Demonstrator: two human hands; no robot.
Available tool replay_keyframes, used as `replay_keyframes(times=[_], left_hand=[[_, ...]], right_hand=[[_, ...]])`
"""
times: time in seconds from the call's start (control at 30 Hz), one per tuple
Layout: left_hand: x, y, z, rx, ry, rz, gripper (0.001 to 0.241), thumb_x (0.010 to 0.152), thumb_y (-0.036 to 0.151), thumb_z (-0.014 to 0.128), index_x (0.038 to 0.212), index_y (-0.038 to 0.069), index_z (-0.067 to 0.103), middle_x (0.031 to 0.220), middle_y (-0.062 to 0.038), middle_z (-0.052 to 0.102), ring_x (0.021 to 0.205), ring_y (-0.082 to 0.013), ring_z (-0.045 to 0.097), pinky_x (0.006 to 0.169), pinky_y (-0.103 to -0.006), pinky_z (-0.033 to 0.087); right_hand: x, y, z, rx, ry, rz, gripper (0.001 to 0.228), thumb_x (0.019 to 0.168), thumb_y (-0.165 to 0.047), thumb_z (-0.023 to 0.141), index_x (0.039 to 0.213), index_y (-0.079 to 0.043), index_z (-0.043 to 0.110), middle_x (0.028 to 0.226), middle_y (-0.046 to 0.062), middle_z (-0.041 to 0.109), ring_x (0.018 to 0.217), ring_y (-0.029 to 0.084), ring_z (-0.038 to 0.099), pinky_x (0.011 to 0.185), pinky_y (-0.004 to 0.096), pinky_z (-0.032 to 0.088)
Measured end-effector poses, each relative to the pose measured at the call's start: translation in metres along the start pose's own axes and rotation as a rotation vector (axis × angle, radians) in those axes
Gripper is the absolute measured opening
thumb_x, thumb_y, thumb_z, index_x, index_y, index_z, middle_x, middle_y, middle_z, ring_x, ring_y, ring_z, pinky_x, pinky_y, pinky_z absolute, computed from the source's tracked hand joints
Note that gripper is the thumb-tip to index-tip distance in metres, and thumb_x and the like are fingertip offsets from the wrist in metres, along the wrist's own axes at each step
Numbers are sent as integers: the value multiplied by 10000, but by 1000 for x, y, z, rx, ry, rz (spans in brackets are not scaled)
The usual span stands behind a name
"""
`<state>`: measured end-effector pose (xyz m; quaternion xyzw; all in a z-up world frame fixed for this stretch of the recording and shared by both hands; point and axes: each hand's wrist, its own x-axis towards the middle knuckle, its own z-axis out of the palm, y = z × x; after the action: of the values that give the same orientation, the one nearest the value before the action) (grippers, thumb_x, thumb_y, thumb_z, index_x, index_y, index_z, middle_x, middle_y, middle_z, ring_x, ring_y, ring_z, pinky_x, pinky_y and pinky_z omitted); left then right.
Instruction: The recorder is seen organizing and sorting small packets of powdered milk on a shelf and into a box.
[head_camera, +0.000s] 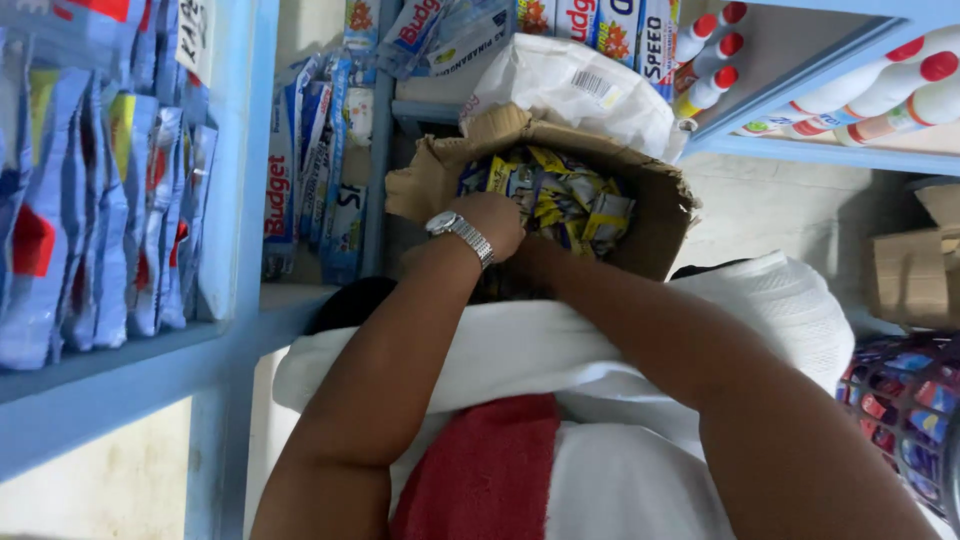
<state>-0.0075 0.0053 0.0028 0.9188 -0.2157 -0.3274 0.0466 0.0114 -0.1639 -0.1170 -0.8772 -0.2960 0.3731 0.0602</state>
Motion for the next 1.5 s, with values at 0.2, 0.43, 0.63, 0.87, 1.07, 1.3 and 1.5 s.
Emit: replay_keyframes(times=[0.2, 0.43, 0.63, 0.87, 1.07, 1.3, 1.5], left_hand=[[-14, 4, -22, -91, 80, 64, 304, 952, 351, 612, 1027, 129, 805, 1109, -157, 749, 1031, -368, 711, 929, -495, 563], [-18, -2, -30, -99, 74, 54, 329, 916, 380, 664, 1100, 127, 764, 1149, -153, 715, 1069, -353, 679, 925, -491, 548], [-15, -5, -30, -118, 36, 36, 414, 942, 415, 644, 1266, 162, 691, 1264, -123, 671, 1127, -333, 655, 936, -483, 549], [-5, -6, -20, -66, 63, 77, 428, 936, 418, 652, 1284, 170, 686, 1237, -134, 682, 1123, -339, 654, 936, -485, 545], [-7, -8, -15, -92, 112, 97, 432, 913, 416, 671, 1273, 179, 701, 1186, -142, 708, 1097, -343, 674, 939, -479, 547], [-11, -7, -17, -124, 154, 117, 434, 916, 395, 670, 1286, 168, 686, 1188, -150, 699, 1092, -350, 668, 937, -481, 540], [-13, -3, -27, -113, 83, 50, 457, 932, 412, 652, 1323, 175, 653, 1259, -135, 667, 1142, -331, 649, 943, -475, 543]], right_hand=[[4, 2, 24, 93, 43, 3, 398, 935, -238, 673, 1330, -190, 674, 1308, 142, 699, 1177, 347, 674, 971, 462, 549], [9, -2, 4, 141, 137, -5, 384, 961, -255, 659, 1338, -183, 656, 1351, 138, 678, 1213, 346, 657, 1002, 468, 538], [-21, -27, -17, 128, 72, 178, 550, 904, -178, 667, 1438, -179, 533, 1311, 162, 678, 1177, 370, 657, 961, 484, 548], [14, -45, 64, 31, 62, 147, 413, 979, -194, 570, 1387, -137, 545, 1374, 179, 616, 1179, 393, 657, 923, 556, 568], [35, -40, 116, 66, 195, 153, 573, 955, -172, 574, 1479, -14, 403, 1389, 335, 522, 1127, 446, 664, 867, 541, 583], [40, -18, 94, 207, 225, 193, 441, 993, -139, 562, 1429, -89, 515, 1411, 241, 573, 1154, 401, 675, 920, 484, 581], [47, -1, 58, 280, 258, 191, 412, 955, -140, 639, 1365, -120, 601, 1321, 201, 662, 1158, 392, 670, 953, 484, 560]])
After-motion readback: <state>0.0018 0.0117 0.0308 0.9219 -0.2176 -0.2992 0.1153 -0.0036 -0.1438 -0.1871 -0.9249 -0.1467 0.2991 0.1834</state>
